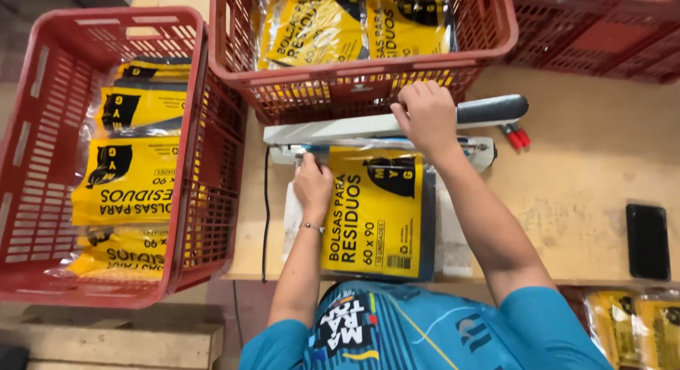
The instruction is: Sealing plastic trash bags using a manual heat sealer and organizing them into crates
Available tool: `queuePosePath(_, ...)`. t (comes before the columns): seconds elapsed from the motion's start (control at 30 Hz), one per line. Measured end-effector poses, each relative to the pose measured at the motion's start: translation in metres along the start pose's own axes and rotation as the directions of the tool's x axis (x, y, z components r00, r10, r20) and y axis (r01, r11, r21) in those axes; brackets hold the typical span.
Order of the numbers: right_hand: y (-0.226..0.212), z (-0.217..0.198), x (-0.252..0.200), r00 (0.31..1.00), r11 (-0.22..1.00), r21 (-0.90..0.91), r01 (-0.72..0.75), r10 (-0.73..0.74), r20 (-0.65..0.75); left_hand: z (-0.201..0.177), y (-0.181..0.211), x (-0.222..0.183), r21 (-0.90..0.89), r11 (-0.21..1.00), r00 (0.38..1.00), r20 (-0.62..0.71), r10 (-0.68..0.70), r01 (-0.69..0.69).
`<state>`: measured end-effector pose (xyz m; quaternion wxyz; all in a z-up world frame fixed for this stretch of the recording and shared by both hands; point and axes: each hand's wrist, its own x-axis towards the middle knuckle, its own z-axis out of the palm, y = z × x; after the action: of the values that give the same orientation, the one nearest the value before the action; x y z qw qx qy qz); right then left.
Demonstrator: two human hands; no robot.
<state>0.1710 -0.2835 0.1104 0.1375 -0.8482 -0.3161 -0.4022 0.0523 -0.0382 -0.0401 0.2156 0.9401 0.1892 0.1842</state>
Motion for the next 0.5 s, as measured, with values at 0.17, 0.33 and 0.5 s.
queuePosePath(0.17,0.013,0.030,-0.012,0.470,0.854,-0.221,-0.472,0.456,0.756,0.013,-0.002,0.001,-0.035,0.999,0.999,-0.038,-0.037,0.035)
queuePosePath(0.33,0.025,0.052,-0.047,0.410,0.833,-0.209,-0.512,0.451,0.793,0.012,-0.001,0.001,-0.005,0.999,0.996,-0.080,-0.042,0.042)
queuePosePath(0.5,0.027,0.051,-0.047,0.273,0.792,-0.250,-0.557,0.459,0.845,0.007,0.005,0.003,0.009,0.998,0.996,-0.070,-0.057,0.058)
